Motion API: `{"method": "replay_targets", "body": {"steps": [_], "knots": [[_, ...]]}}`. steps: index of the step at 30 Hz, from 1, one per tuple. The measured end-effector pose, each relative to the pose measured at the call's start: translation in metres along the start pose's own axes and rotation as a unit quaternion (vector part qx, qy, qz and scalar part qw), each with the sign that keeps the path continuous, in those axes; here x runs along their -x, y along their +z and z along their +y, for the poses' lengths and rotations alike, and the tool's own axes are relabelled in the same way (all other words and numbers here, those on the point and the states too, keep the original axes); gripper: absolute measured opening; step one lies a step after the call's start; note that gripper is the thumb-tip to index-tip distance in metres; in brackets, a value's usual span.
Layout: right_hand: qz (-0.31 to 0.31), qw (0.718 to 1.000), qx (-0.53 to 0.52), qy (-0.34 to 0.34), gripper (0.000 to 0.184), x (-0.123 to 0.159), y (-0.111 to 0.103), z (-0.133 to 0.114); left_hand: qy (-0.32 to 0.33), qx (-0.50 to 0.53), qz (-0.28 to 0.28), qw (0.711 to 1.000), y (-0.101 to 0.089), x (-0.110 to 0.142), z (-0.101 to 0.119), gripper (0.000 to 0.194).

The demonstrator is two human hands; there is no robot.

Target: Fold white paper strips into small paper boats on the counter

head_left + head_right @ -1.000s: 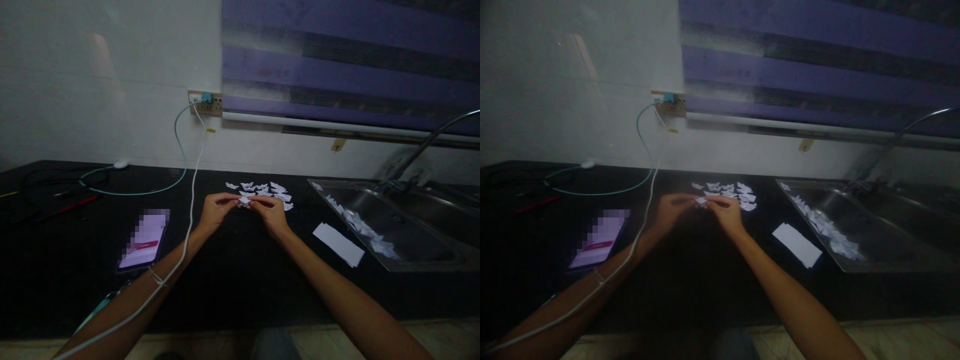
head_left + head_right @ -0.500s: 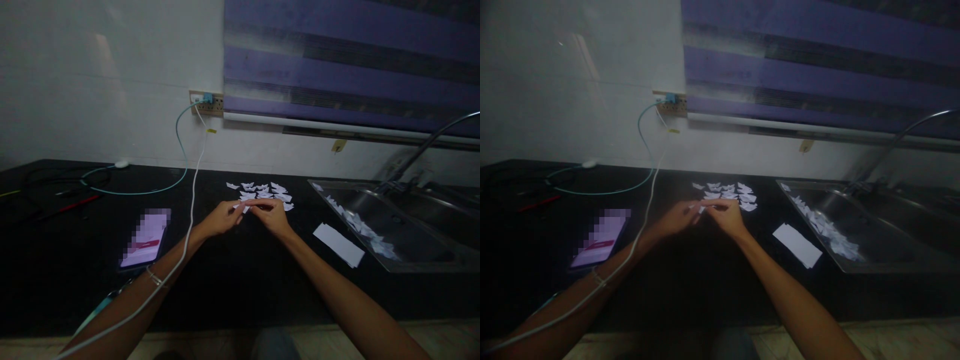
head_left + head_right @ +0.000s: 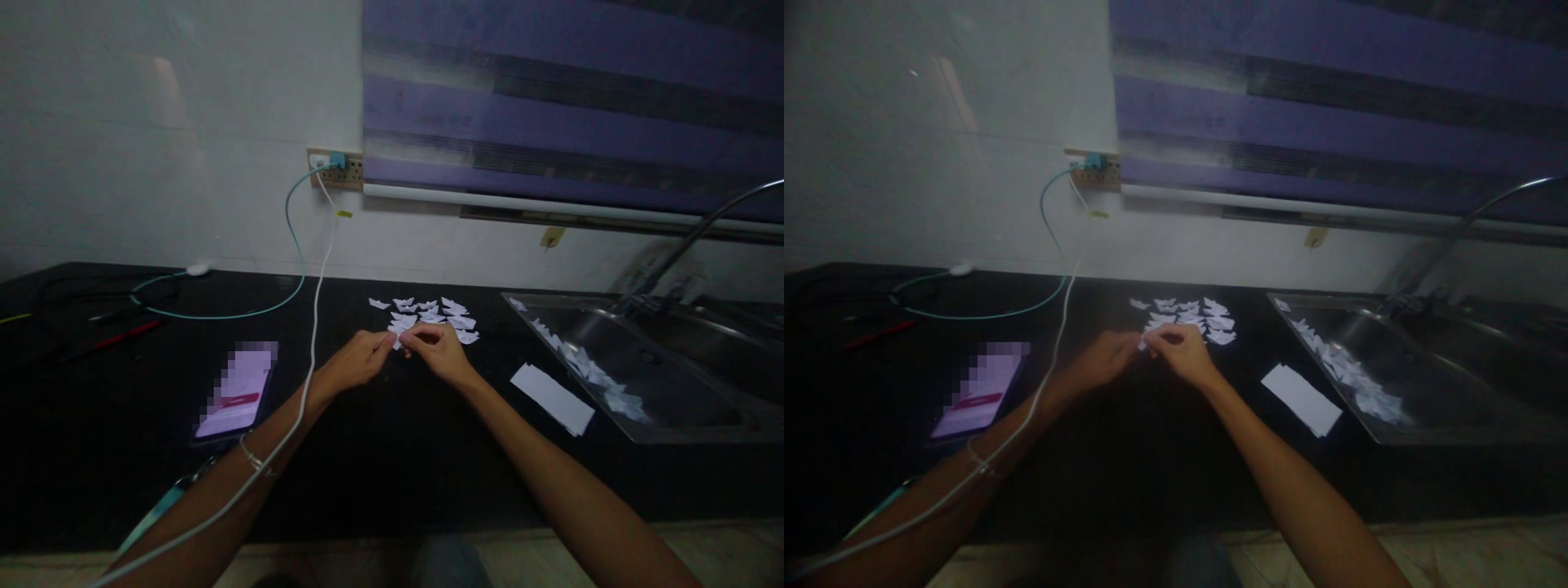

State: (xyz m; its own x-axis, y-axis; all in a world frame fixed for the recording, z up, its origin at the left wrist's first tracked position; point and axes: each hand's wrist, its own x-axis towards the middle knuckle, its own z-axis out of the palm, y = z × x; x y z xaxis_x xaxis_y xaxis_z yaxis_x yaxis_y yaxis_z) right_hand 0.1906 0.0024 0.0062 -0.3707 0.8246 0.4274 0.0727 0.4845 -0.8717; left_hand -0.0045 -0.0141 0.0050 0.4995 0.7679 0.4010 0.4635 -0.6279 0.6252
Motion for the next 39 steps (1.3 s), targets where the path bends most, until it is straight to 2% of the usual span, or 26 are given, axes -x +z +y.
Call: {"method": "replay_targets", "body": {"steps": [4,6,8,11,14,18,22,27,32,39], "knots": [[-0.03,0.999,0.025,-0.003,0.026,0.0,-0.008,-0.006,-0.059,0.144,-0.045,0.987,-0.002,0.0,-0.001,0.059],[-0.048,0.998,0.03,0.001,0.025,0.0,-0.011,-0.009,-0.08,0.208,-0.06,0.973,-0.004,0.0,-0.001,0.059],[-0.067,0.997,0.019,0.02,0.022,0.0,-0.014,-0.009,-0.084,0.229,-0.075,0.967,-0.008,0.0,-0.002,0.053],[-0.097,0.993,-0.006,0.064,0.023,0.001,-0.016,-0.005,-0.051,0.192,-0.104,0.974,-0.011,0.0,-0.003,0.048],[-0.126,0.989,-0.006,0.081,0.024,0.002,-0.015,-0.001,-0.025,0.108,-0.122,0.986,-0.011,0.0,-0.004,0.045],[-0.135,0.988,-0.005,0.079,0.021,0.002,-0.011,0.0,0.016,0.022,-0.101,0.994,-0.013,0.001,-0.003,0.03],[-0.122,0.99,-0.013,0.075,0.023,0.002,-0.009,-0.003,0.032,0.002,-0.096,0.995,-0.017,0.002,0.003,0.025],[-0.105,0.992,-0.019,0.072,0.023,0.002,-0.007,-0.003,0.027,0.013,-0.096,0.995,-0.016,0.002,0.005,0.031],[-0.093,0.99,-0.06,0.083,0.025,0.003,-0.001,-0.001,-0.008,0.037,-0.091,0.995,-0.01,0.002,-0.003,0.03],[-0.065,0.987,-0.103,0.109,0.031,0.002,0.0,-0.002,-0.05,0.166,-0.056,0.983,-0.003,0.002,-0.008,0.034]]}}
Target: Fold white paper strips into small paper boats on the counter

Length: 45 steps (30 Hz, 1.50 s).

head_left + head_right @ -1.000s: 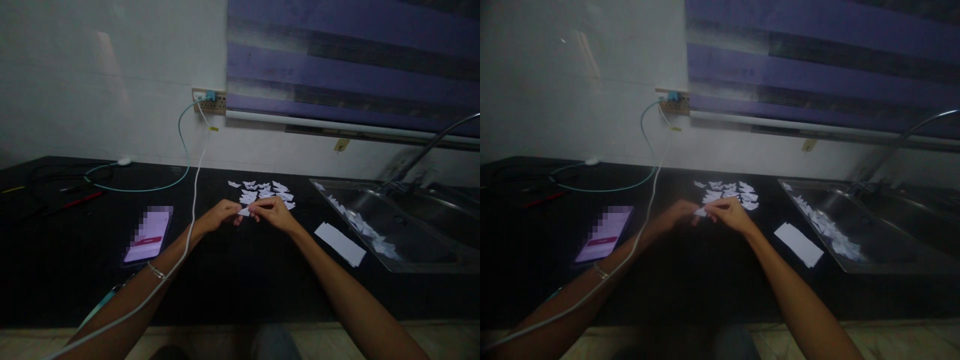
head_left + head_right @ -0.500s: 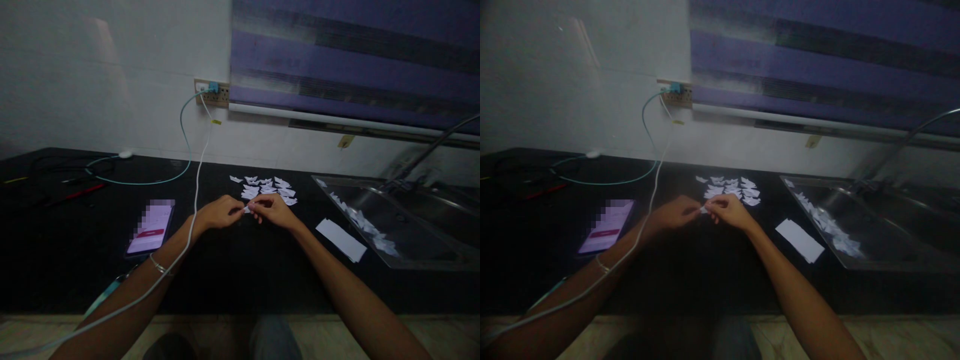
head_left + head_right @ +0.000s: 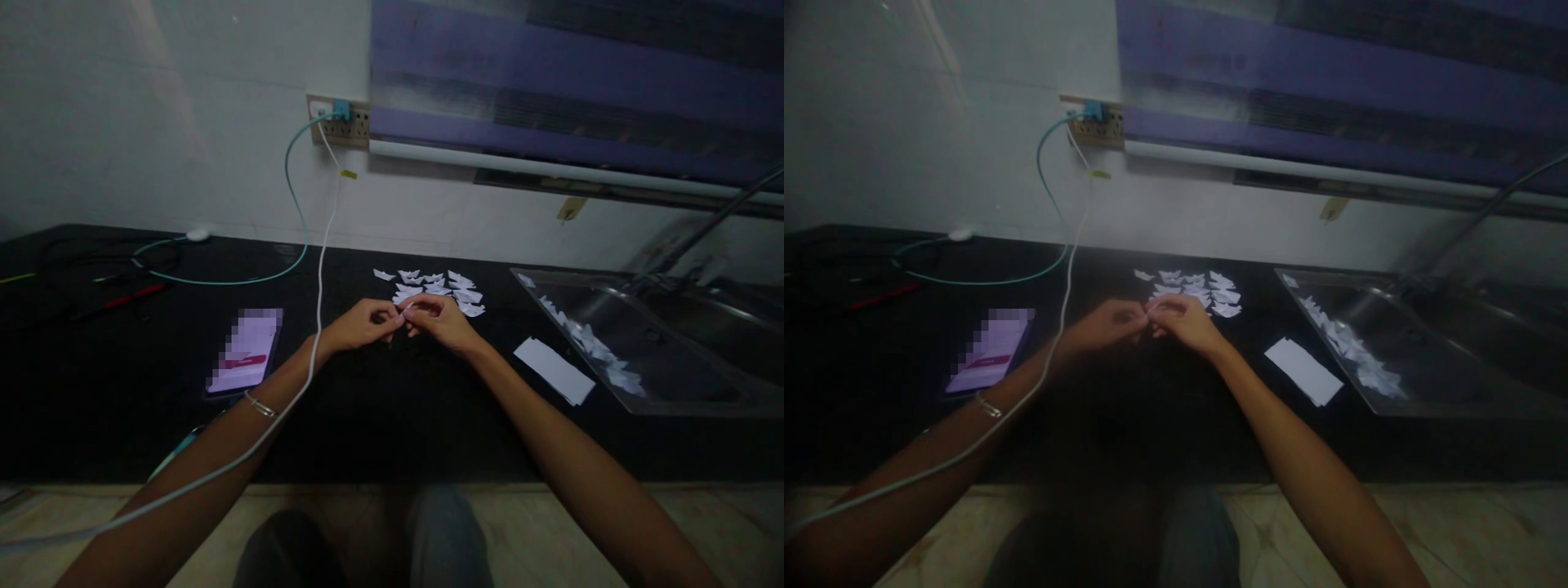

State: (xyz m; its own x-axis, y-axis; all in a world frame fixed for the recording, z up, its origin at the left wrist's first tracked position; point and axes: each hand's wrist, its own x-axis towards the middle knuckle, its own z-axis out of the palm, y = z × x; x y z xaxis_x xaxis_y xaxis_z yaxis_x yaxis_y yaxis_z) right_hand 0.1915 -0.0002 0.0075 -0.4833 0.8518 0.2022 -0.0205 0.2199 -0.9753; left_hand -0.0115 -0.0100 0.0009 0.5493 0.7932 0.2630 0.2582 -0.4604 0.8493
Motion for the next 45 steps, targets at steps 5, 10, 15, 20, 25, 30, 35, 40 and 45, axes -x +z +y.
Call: {"method": "replay_targets", "body": {"steps": [5,10,15,20,25,30,35,40,45], "knots": [[0.016,1.0,-0.012,-0.016,0.037,-0.003,0.001,0.006,0.003,0.037,0.011,0.999,0.001,-0.002,0.001,0.04],[-0.006,0.998,0.039,-0.054,0.036,-0.004,0.008,0.013,0.009,0.065,0.011,0.998,0.001,-0.004,0.001,0.04],[-0.011,0.996,0.064,-0.067,0.038,-0.001,0.01,0.007,0.02,0.058,0.004,0.998,0.003,-0.004,0.0,0.037],[-0.013,0.991,0.111,-0.079,0.041,0.0,0.005,0.004,0.019,0.052,-0.002,0.998,0.003,-0.004,-0.001,0.037],[0.003,0.981,0.165,-0.105,0.038,-0.001,0.006,0.005,0.03,0.037,0.007,0.999,0.004,-0.004,-0.001,0.036],[0.125,0.941,0.293,-0.111,0.026,0.0,0.012,0.007,0.014,-0.05,0.036,0.998,0.012,-0.005,-0.001,0.028],[0.157,0.926,0.314,-0.137,0.028,0.0,0.014,0.008,0.02,-0.064,0.045,0.997,0.015,-0.005,0.003,0.026],[0.139,0.902,0.369,-0.176,0.033,0.001,0.011,0.009,-0.027,0.063,0.055,0.996,0.015,-0.009,0.01,0.046],[0.138,0.84,0.488,-0.193,0.031,0.007,0.013,0.006,-0.122,0.113,0.079,0.983,0.015,-0.015,0.009,0.06]]}}
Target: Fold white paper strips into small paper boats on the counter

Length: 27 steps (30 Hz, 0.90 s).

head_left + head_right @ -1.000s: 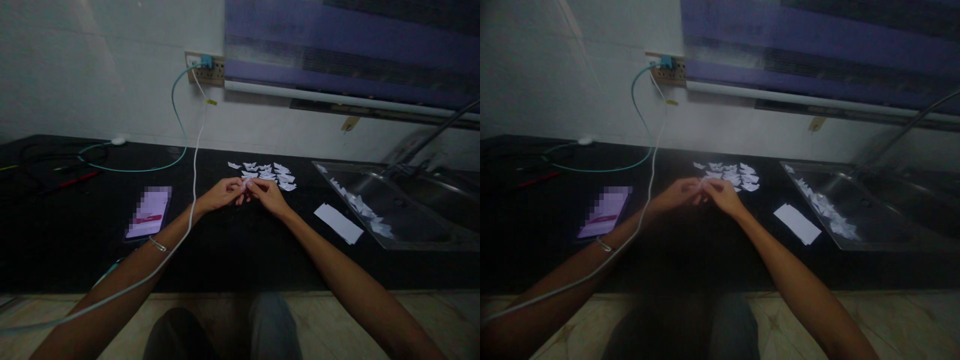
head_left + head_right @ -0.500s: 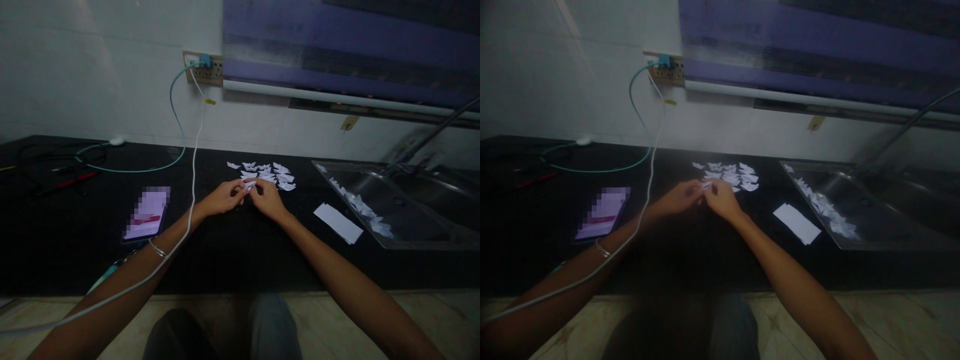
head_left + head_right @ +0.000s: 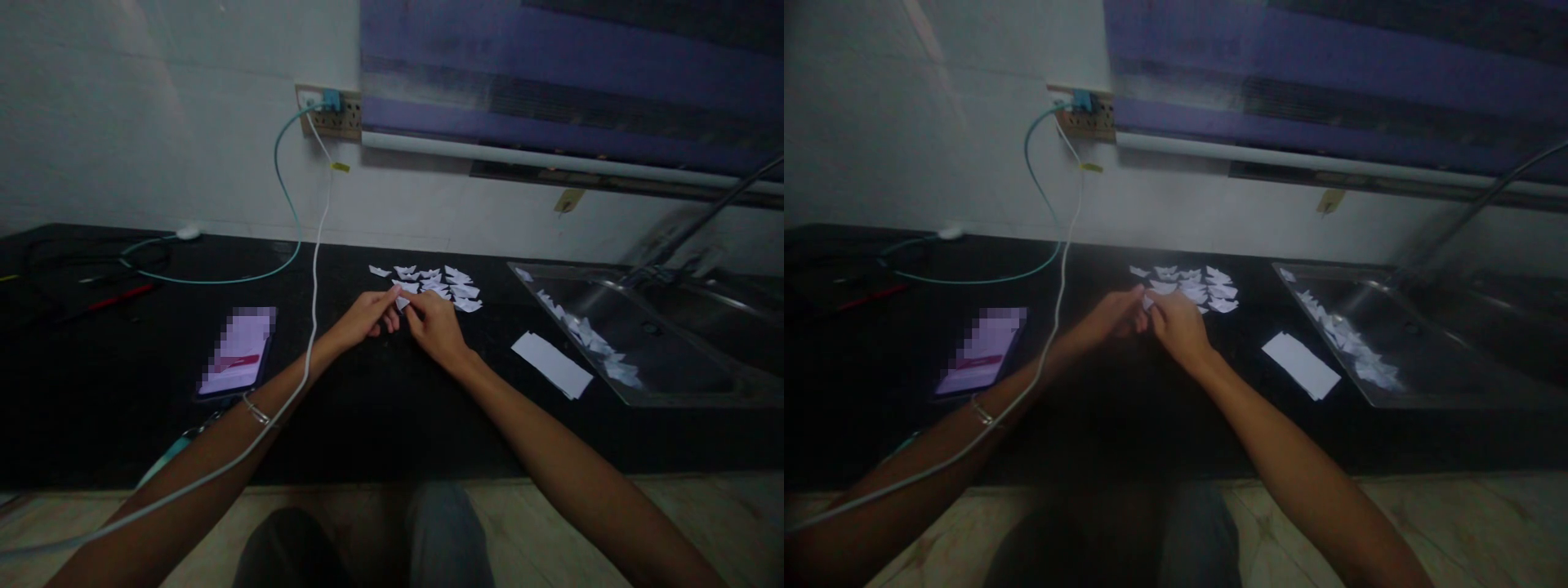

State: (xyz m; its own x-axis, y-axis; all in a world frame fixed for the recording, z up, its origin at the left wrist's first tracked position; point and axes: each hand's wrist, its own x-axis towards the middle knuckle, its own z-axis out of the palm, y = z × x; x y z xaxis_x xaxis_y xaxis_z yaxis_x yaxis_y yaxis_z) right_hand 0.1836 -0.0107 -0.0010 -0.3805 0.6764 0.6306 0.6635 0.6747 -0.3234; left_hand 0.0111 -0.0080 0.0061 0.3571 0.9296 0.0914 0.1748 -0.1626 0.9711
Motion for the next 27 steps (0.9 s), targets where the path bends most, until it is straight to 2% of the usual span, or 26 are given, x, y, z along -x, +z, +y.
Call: {"method": "replay_targets", "body": {"steps": [2,5,8,12,15,18,21,23,27], "knots": [[0.006,1.0,0.025,-0.011,0.027,0.0,-0.003,-0.003,0.0,0.002,-0.01,1.0,-0.001,-0.002,-0.002,0.06],[0.029,0.999,0.016,-0.034,0.026,0.001,-0.004,-0.006,0.01,0.014,-0.059,0.998,-0.001,-0.002,-0.005,0.059],[0.058,0.996,-0.048,-0.042,0.029,0.001,-0.001,-0.005,0.025,0.035,-0.089,0.995,-0.001,0.0,-0.005,0.061],[0.067,0.983,-0.172,0.016,0.028,0.001,0.001,-0.003,0.042,0.01,-0.118,0.992,-0.007,0.004,-0.004,0.055],[0.013,0.957,-0.282,0.064,0.023,-0.004,-0.003,-0.001,0.041,-0.014,-0.138,0.989,-0.012,0.005,-0.003,0.054],[-0.049,0.909,-0.395,0.123,0.023,-0.008,-0.008,0.001,0.051,-0.051,-0.142,0.987,-0.016,0.006,-0.003,0.056],[-0.096,0.87,-0.443,0.193,0.023,-0.01,-0.009,0.005,0.073,-0.097,-0.142,0.982,-0.017,0.007,-0.003,0.059],[-0.118,0.864,-0.444,0.206,0.022,-0.01,-0.007,0.009,0.082,-0.125,-0.155,0.977,-0.018,0.008,-0.004,0.06],[-0.127,0.875,-0.421,0.204,0.018,-0.008,-0.005,0.011,0.062,-0.155,-0.166,0.972,-0.02,0.009,-0.006,0.06]]}}
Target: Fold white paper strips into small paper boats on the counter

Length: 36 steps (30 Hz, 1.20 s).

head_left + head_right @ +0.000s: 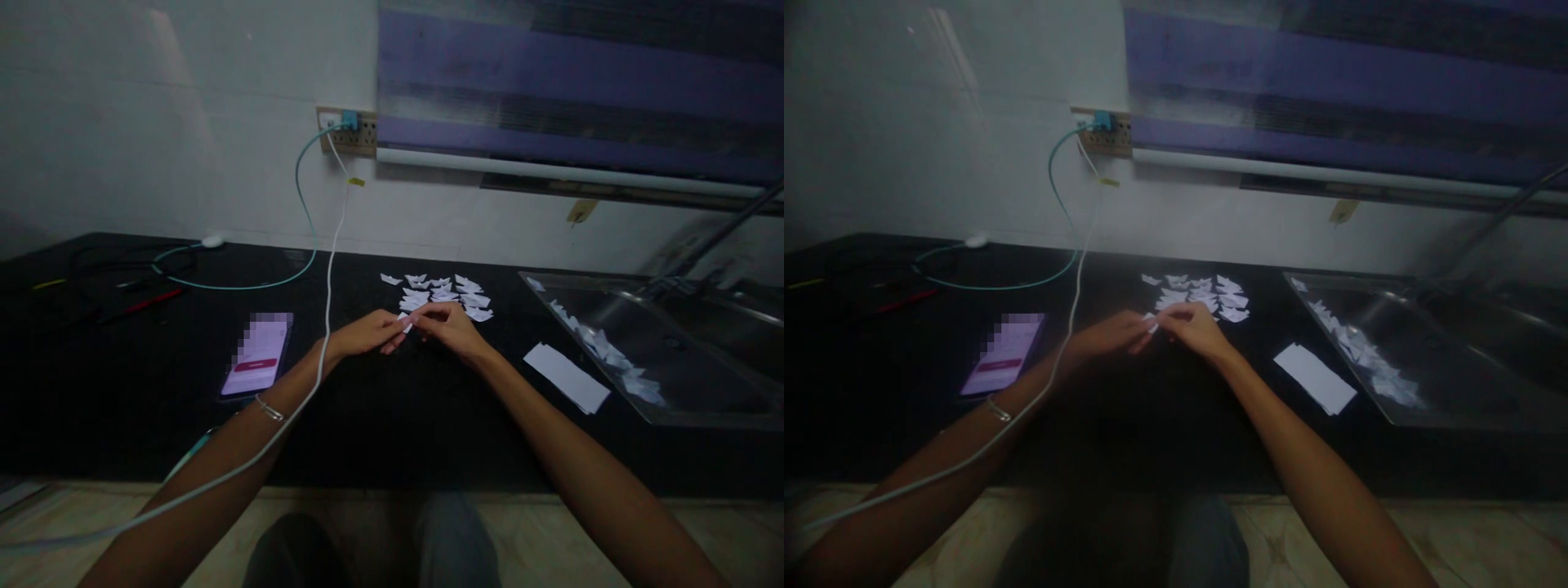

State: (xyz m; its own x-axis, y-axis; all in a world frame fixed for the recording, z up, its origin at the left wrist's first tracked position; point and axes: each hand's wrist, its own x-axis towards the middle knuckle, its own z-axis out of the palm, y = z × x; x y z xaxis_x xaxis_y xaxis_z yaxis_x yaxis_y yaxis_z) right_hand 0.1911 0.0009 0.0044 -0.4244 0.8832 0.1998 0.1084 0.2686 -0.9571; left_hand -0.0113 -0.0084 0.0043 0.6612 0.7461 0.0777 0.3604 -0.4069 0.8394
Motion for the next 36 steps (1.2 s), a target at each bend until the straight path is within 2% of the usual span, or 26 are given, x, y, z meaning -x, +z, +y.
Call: {"method": "replay_targets", "body": {"steps": [4,7,14,17,19,24,28,32,36], "knots": [[-0.016,0.999,-0.012,0.025,0.021,0.001,0.003,-0.001,-0.004,-0.049,0.026,0.998,-0.001,0.0,-0.001,0.062],[-0.016,1.0,-0.012,0.007,0.025,0.001,0.005,0.0,0.025,-0.085,0.033,0.996,-0.001,0.0,-0.003,0.058],[0.09,0.995,-0.016,-0.039,0.03,0.0,0.014,-0.001,0.052,-0.102,0.119,0.986,0.005,-0.004,-0.003,0.055],[0.123,0.991,-0.02,-0.047,0.03,0.002,0.02,-0.003,0.059,-0.098,0.136,0.984,0.006,-0.005,-0.003,0.056],[0.12,0.992,-0.022,-0.042,0.028,0.002,0.02,-0.003,0.056,-0.105,0.13,0.984,0.005,-0.005,-0.005,0.056],[0.042,0.999,-0.023,-0.023,0.028,0.0,0.011,0.0,0.039,-0.138,0.12,0.982,0.002,-0.002,-0.012,0.042],[0.066,0.997,-0.013,-0.039,0.027,-0.001,0.012,-0.002,0.029,-0.165,0.141,0.976,0.004,-0.004,-0.01,0.029],[0.113,0.993,-0.027,-0.033,0.028,0.0,0.022,-0.006,-0.003,-0.146,0.182,0.972,0.009,-0.006,-0.003,0.045],[0.161,0.985,-0.041,-0.04,0.027,0.003,0.032,-0.01,-0.01,-0.09,0.199,0.976,0.014,-0.008,0.001,0.058]]}}
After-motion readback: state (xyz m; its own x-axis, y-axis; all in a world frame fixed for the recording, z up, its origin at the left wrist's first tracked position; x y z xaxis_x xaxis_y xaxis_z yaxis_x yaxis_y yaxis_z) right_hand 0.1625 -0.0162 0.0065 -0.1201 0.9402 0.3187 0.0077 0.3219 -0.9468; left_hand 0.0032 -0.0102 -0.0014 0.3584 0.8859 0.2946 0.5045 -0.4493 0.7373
